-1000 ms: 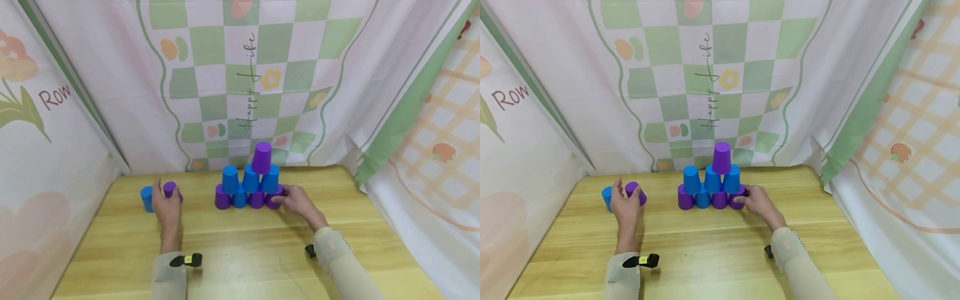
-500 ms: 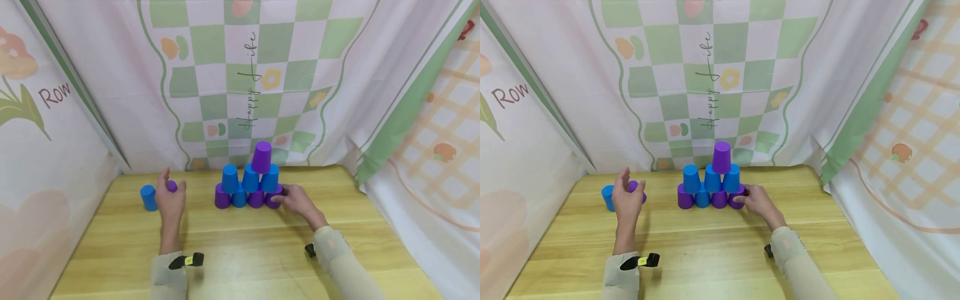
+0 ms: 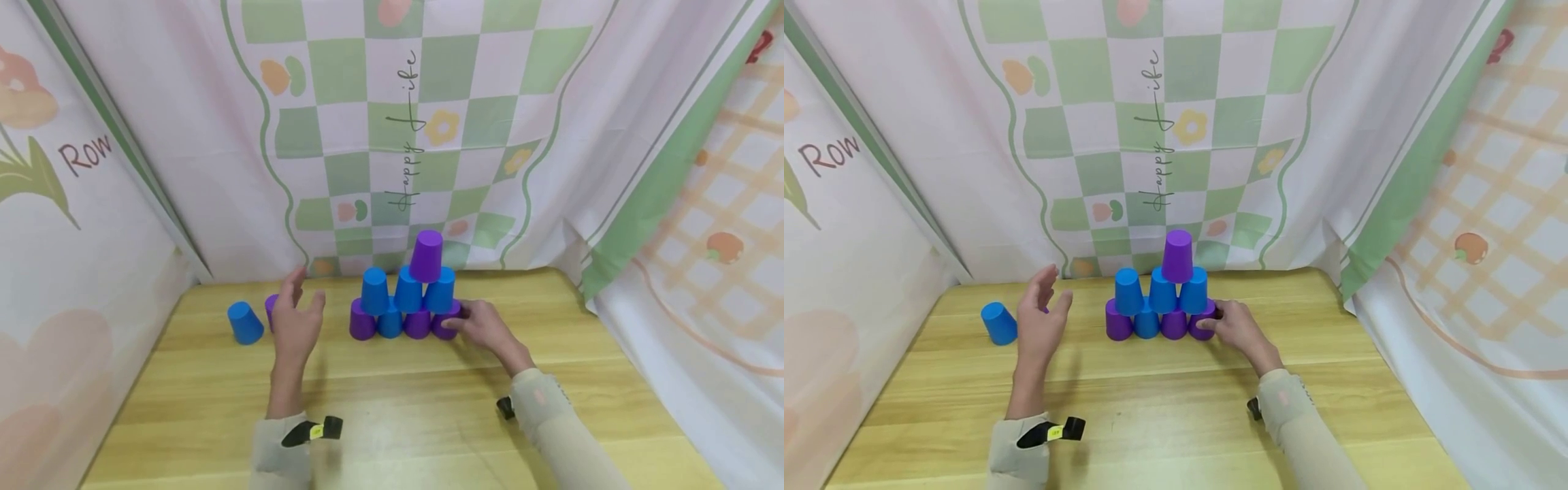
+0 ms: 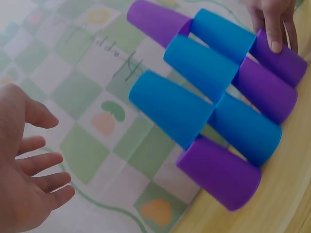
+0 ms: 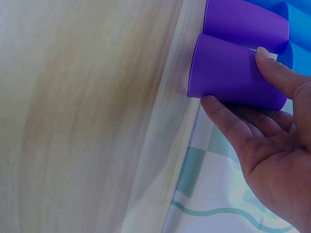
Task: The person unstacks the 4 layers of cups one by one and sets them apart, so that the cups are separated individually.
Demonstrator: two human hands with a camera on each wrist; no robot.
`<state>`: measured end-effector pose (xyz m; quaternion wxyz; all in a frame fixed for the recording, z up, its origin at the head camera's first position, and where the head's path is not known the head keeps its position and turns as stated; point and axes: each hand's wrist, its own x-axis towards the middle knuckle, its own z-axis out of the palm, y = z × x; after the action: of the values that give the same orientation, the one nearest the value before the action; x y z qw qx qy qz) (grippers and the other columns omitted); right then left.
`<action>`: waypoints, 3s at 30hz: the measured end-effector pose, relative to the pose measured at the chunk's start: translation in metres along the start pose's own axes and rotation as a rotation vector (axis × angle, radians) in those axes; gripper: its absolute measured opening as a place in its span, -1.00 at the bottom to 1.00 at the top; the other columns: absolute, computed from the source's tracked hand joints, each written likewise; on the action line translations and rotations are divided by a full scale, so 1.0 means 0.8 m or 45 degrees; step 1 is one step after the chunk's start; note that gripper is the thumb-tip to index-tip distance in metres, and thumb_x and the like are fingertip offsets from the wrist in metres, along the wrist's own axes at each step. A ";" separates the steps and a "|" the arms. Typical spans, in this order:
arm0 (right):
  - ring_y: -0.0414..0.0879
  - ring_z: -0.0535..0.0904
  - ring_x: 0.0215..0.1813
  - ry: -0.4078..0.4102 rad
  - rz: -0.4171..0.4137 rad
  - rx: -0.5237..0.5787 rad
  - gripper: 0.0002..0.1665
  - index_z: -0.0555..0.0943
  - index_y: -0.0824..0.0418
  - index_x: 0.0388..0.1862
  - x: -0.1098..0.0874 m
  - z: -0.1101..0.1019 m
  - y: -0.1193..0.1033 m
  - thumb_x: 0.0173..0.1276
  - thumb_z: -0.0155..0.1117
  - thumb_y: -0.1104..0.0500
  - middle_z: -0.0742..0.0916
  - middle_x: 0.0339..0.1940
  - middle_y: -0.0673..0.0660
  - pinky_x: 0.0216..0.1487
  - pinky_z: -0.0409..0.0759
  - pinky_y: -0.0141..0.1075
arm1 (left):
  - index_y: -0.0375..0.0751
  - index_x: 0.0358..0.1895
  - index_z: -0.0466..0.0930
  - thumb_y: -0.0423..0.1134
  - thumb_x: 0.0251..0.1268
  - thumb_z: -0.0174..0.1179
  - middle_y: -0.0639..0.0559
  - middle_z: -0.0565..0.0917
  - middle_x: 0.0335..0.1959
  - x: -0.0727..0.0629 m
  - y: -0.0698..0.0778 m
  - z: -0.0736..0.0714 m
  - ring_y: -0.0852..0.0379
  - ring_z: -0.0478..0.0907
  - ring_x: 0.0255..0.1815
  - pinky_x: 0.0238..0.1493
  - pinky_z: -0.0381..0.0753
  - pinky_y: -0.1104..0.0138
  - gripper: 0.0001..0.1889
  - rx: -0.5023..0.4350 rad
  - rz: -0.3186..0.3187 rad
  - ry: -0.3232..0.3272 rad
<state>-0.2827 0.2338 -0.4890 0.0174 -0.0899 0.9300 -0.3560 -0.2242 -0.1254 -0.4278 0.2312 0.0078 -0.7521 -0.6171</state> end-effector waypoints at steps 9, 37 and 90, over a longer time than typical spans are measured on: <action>-0.04 0.70 -0.30 0.004 -0.003 0.003 -0.58 0.77 0.27 0.05 -0.001 0.001 0.001 0.37 0.52 0.02 0.84 -0.22 0.15 -0.24 0.71 -0.21 | -0.20 0.53 0.39 -0.39 0.42 0.28 -0.11 0.53 0.49 -0.007 0.027 0.031 -0.05 0.37 0.58 0.64 0.31 0.07 -0.38 -0.079 0.133 -0.105; -0.06 0.72 -0.24 -0.014 0.003 0.007 -0.55 0.75 0.26 0.13 -0.003 -0.001 -0.001 0.38 0.51 0.02 0.85 -0.11 0.18 -0.18 0.73 -0.20 | -0.17 0.52 0.40 -0.33 0.42 0.35 -0.09 0.53 0.49 0.000 0.066 0.110 -0.05 0.43 0.55 0.57 0.42 0.01 -0.36 -0.009 0.322 -0.283; -0.07 0.76 -0.18 0.030 -0.039 0.008 -0.65 0.79 0.23 0.03 -0.004 0.004 -0.001 0.35 0.54 0.07 0.87 -0.12 0.17 -0.08 0.76 -0.14 | -0.21 0.56 0.30 -0.22 0.40 0.42 -0.21 0.56 0.41 0.023 0.050 0.203 -0.12 0.61 0.35 0.38 0.64 0.04 -0.26 0.067 0.308 -0.356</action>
<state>-0.2788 0.2322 -0.4910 0.0010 -0.1000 0.9275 -0.3602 -0.2879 0.0288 -0.4052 0.1968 -0.1626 -0.7883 -0.5598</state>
